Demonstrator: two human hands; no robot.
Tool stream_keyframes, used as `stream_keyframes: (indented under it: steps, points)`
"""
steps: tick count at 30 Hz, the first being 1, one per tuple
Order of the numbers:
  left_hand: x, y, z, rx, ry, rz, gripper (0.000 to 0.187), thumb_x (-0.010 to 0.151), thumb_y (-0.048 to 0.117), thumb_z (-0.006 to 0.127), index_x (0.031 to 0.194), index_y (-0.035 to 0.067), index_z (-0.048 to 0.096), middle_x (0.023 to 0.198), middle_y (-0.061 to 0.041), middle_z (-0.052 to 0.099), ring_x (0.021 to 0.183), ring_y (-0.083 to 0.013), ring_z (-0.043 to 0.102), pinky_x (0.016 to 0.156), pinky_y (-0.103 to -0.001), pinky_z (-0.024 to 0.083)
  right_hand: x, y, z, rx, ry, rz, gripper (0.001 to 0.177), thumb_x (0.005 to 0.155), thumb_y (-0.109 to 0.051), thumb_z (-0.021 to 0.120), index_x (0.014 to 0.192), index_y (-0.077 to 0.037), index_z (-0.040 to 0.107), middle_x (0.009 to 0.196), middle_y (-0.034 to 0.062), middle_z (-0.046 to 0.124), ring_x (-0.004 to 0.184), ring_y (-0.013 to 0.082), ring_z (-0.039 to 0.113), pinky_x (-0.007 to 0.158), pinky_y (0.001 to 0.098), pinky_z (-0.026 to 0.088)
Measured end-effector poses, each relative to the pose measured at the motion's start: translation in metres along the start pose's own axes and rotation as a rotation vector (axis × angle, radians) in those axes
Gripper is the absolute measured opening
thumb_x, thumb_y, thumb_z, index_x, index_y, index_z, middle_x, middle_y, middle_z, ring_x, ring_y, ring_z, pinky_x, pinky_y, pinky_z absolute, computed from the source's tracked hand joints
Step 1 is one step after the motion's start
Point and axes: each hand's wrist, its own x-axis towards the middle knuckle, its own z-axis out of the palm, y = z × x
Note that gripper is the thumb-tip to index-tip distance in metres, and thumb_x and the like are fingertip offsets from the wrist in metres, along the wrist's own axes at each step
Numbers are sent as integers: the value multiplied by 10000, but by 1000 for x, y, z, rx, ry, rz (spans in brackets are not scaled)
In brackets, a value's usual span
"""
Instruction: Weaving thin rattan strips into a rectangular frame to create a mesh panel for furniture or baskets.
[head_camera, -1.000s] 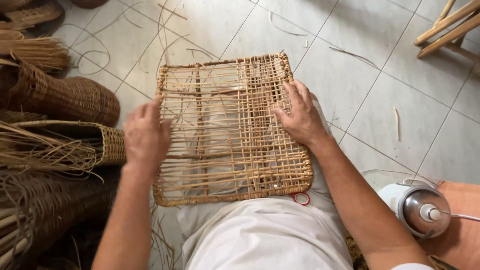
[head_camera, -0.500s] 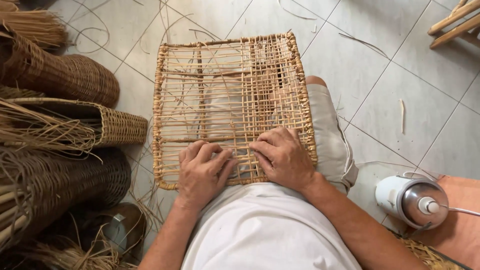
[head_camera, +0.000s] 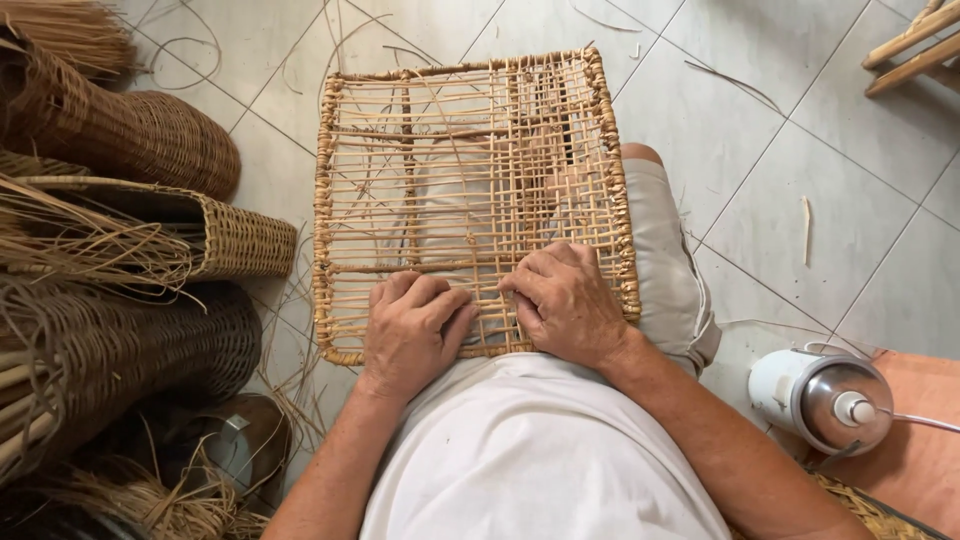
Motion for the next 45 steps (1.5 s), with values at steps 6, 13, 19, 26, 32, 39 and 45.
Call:
stream_keyframes:
  steps: [6, 13, 19, 26, 32, 39, 45]
  points:
    - [5, 1, -6, -4, -63, 0, 104, 909, 403, 728, 932, 302, 719, 874, 48, 616, 957, -204, 631, 827, -350, 465, -1, 0, -4, 0, -41, -2, 139, 899, -205, 673, 997, -278, 737, 906, -61, 638, 1026, 166, 639, 969, 393, 398]
    - [27, -26, -11, -45, -140, -42, 147, 923, 397, 717, 989, 268, 738, 881, 27, 630, 912, -231, 636, 780, -387, 464, 24, 5, -28, 174, -277, 122, 121, 926, -184, 687, 979, -226, 787, 820, 6, 704, 916, 207, 678, 923, 418, 460]
    - [44, -39, -1, -82, -179, -3, 214, 908, 412, 728, 1065, 267, 735, 952, 2, 650, 984, -253, 630, 867, -396, 440, 71, 42, -24, 281, -150, 219, 168, 981, -163, 637, 1067, -195, 778, 876, 38, 709, 902, 219, 672, 875, 407, 471]
    - [39, -46, 6, -168, -242, -9, 291, 919, 433, 699, 1172, 294, 732, 1010, 12, 667, 1012, -233, 628, 907, -383, 425, 139, 89, 34, 52, -42, 129, 169, 973, -376, 668, 1032, -247, 760, 991, 29, 687, 1017, 278, 660, 901, 443, 459]
    - [49, -40, -1, -208, -288, 6, 314, 962, 395, 646, 1248, 282, 711, 1064, 10, 671, 1038, -232, 633, 937, -383, 413, 186, 89, 58, 28, -233, 218, 298, 947, -497, 627, 915, -234, 765, 846, 47, 702, 954, 315, 696, 884, 497, 463]
    - [42, -48, 8, -279, -312, -50, 431, 875, 437, 748, 1268, 270, 691, 1081, 31, 668, 1017, -211, 650, 939, -357, 459, 193, 77, 77, 190, -211, 217, 160, 848, -399, 721, 812, -244, 735, 752, 32, 680, 863, 308, 712, 820, 464, 476]
    - [64, -34, -20, -324, -457, -65, 592, 714, 384, 856, 1258, 197, 715, 1247, 6, 694, 1033, -218, 621, 956, -415, 430, 190, 91, 60, 471, 21, 207, 244, 935, -58, 747, 735, -118, 622, 669, -14, 571, 518, 96, 421, 422, 248, 373]
